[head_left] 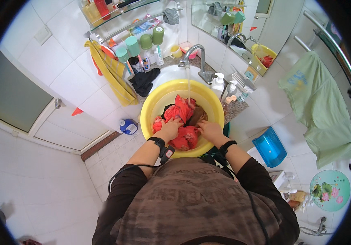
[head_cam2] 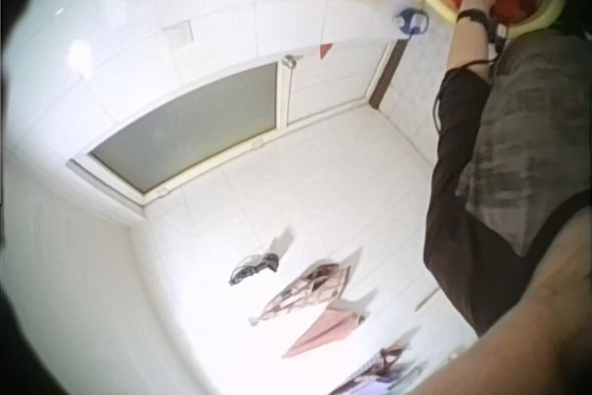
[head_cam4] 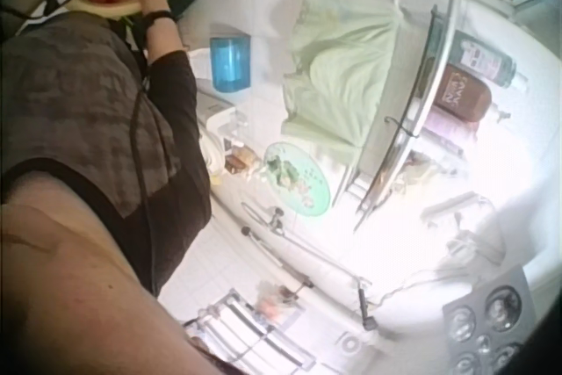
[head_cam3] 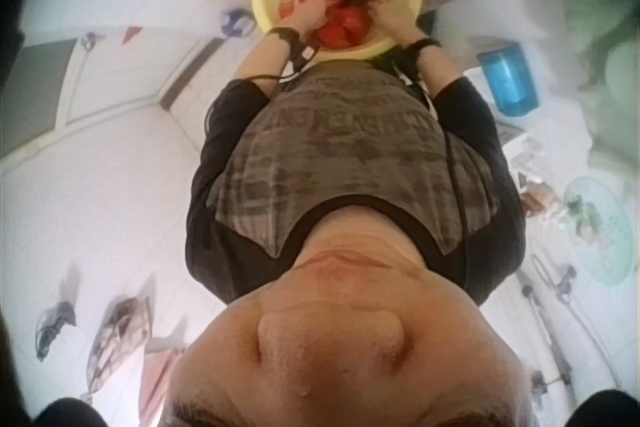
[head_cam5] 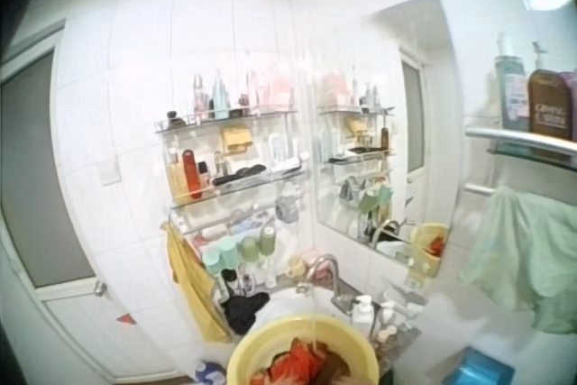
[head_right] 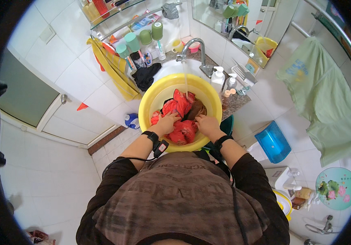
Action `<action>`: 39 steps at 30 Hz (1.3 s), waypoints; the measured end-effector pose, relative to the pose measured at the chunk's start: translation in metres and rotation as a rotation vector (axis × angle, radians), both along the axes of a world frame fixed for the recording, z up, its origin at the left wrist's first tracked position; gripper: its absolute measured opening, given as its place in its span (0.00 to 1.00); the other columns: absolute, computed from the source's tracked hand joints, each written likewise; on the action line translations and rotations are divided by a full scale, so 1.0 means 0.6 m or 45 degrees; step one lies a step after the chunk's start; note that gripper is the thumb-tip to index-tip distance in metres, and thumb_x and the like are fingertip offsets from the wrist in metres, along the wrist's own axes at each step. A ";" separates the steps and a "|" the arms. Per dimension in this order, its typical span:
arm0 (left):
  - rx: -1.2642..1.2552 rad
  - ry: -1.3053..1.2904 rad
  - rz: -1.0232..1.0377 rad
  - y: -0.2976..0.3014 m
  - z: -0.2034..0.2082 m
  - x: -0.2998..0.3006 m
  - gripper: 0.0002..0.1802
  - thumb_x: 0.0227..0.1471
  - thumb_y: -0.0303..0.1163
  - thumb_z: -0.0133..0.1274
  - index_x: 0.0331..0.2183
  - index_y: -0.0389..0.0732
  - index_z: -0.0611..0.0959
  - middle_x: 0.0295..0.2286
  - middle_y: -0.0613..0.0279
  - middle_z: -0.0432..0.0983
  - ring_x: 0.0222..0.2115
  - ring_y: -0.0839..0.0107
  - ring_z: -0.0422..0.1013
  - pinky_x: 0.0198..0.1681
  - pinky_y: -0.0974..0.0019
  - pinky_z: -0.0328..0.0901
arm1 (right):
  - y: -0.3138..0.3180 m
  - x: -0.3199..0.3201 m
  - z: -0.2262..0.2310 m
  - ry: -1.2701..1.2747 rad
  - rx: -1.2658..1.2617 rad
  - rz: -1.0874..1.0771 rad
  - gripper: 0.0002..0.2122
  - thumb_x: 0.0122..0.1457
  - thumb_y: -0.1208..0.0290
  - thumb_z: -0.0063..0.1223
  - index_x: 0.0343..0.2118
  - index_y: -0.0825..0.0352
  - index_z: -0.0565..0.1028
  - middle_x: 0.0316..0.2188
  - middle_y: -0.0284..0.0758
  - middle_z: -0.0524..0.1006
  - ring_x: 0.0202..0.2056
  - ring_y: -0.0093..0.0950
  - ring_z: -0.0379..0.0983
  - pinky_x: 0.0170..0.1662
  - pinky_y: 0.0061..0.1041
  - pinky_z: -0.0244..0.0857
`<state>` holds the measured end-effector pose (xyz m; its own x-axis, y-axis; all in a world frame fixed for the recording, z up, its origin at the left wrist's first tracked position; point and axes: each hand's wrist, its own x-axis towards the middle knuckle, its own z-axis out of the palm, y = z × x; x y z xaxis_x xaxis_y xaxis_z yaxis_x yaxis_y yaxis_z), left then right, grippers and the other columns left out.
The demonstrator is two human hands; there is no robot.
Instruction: The person washes several pieces of clothing by hand in a yellow basin placed in a bathroom sink. They add water from the tap, agitate and rinse the garments, and transfer water between basins. The person remains standing throughout the task.
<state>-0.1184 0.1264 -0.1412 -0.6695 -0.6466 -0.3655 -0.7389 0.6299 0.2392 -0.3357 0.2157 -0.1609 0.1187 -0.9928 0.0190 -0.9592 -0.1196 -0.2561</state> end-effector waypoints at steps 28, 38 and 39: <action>-0.186 0.446 -0.067 -0.025 -0.037 -0.076 0.13 0.38 0.21 0.50 0.29 0.49 0.82 0.40 0.69 0.72 0.46 0.59 0.64 0.44 0.45 0.62 | 0.019 0.012 0.007 -0.004 -0.034 -0.106 0.15 0.52 0.63 0.52 0.43 0.61 0.74 0.45 0.39 0.72 0.42 0.36 0.73 0.42 0.34 0.68; -0.184 0.726 0.138 -0.061 -0.027 -0.017 0.39 0.44 0.31 0.58 0.58 0.55 0.61 0.56 0.49 0.56 0.53 0.50 0.60 0.55 0.53 0.57 | 0.024 0.012 -0.002 -0.054 -0.084 -0.137 0.14 0.52 0.64 0.53 0.41 0.63 0.74 0.47 0.38 0.72 0.42 0.36 0.73 0.43 0.34 0.68; -0.141 0.576 0.209 -0.058 -0.029 -0.017 0.38 0.44 0.31 0.58 0.57 0.55 0.63 0.55 0.50 0.57 0.53 0.50 0.60 0.55 0.51 0.56 | 0.024 0.012 -0.002 -0.052 -0.068 -0.136 0.14 0.52 0.65 0.52 0.41 0.63 0.74 0.48 0.39 0.72 0.43 0.37 0.73 0.43 0.34 0.68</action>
